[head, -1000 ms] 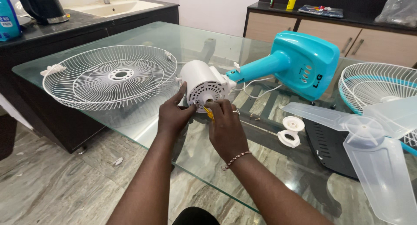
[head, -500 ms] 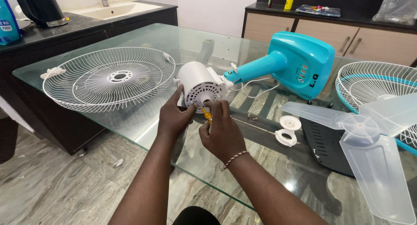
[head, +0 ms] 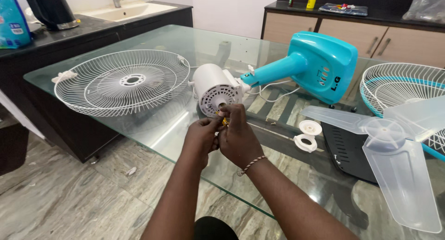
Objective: The person disassembles a small table fan on a glass table. They use a screwdriver to remove screws from the fan housing, then separate the motor assembly from the casing and place the parts on the table.
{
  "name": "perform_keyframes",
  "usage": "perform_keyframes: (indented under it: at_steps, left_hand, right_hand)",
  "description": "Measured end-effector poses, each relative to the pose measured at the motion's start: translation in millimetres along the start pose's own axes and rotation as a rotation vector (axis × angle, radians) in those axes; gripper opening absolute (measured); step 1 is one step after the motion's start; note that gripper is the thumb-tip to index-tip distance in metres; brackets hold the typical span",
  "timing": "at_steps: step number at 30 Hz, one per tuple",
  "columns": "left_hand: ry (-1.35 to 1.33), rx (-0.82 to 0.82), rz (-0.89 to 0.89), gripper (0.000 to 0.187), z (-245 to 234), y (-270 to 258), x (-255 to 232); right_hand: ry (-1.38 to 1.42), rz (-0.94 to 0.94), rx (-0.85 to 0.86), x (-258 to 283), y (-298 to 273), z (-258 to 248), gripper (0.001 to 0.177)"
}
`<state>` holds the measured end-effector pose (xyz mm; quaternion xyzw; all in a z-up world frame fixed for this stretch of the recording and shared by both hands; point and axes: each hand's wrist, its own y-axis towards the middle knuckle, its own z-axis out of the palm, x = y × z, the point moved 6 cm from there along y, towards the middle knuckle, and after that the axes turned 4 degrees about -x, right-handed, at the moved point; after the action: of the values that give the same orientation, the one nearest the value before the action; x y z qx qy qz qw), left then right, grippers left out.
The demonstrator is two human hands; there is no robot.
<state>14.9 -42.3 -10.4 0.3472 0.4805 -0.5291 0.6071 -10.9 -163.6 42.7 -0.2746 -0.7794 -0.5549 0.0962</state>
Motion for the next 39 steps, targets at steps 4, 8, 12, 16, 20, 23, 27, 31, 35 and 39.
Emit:
perform_keyframes:
  at_steps: [4, 8, 12, 16, 20, 23, 27, 31, 35, 39]
  left_hand:
    - [0.022, -0.064, -0.021, 0.040, -1.7, 4.9, 5.3]
    - [0.028, -0.046, -0.007, 0.040, -4.6, 12.6, 7.3]
    - [-0.011, -0.032, -0.066, 0.036, -6.3, 14.8, 11.3]
    - [0.016, -0.001, -0.031, 0.037, -9.6, 12.6, 10.1]
    - [0.000, -0.015, -0.051, 0.034, -17.2, 12.5, 12.1]
    - [-0.039, -0.003, -0.054, 0.032, -19.3, 12.7, 11.6]
    - [-0.060, -0.022, -0.066, 0.027, -20.8, 10.6, 10.4]
    - [-0.016, -0.041, -0.028, 0.030, -17.2, 3.7, 2.9]
    - [0.055, -0.051, 0.032, 0.037, -11.6, -7.5, -4.4]
    - [0.095, -0.060, 0.084, 0.038, -8.7, -12.4, -7.7]
  right_hand:
    - [-0.019, 0.012, 0.009, -4.0, -0.9, 1.6, 0.052]
    - [0.002, 0.002, 0.010, -2.4, -1.0, 0.4, 0.056]
    - [-0.029, 0.079, -0.020, -1.2, -0.4, -5.6, 0.057]
    - [-0.188, 0.324, -0.074, -6.1, 0.6, -14.8, 0.043]
    - [-0.384, 0.558, 0.002, -12.6, -0.7, -21.2, 0.047]
    - [-0.416, 0.501, 0.116, -7.1, -0.3, -15.1, 0.047]
    - [-0.391, 0.437, 0.276, -10.7, -3.5, -8.4, 0.037]
    - [-0.123, 0.532, 0.262, -24.0, -7.8, -8.9, 0.034]
    - [-0.014, 0.586, 0.208, -30.8, -8.3, -11.1, 0.035]
    - [-0.025, 0.638, 0.208, -32.1, -10.5, -13.4, 0.038]
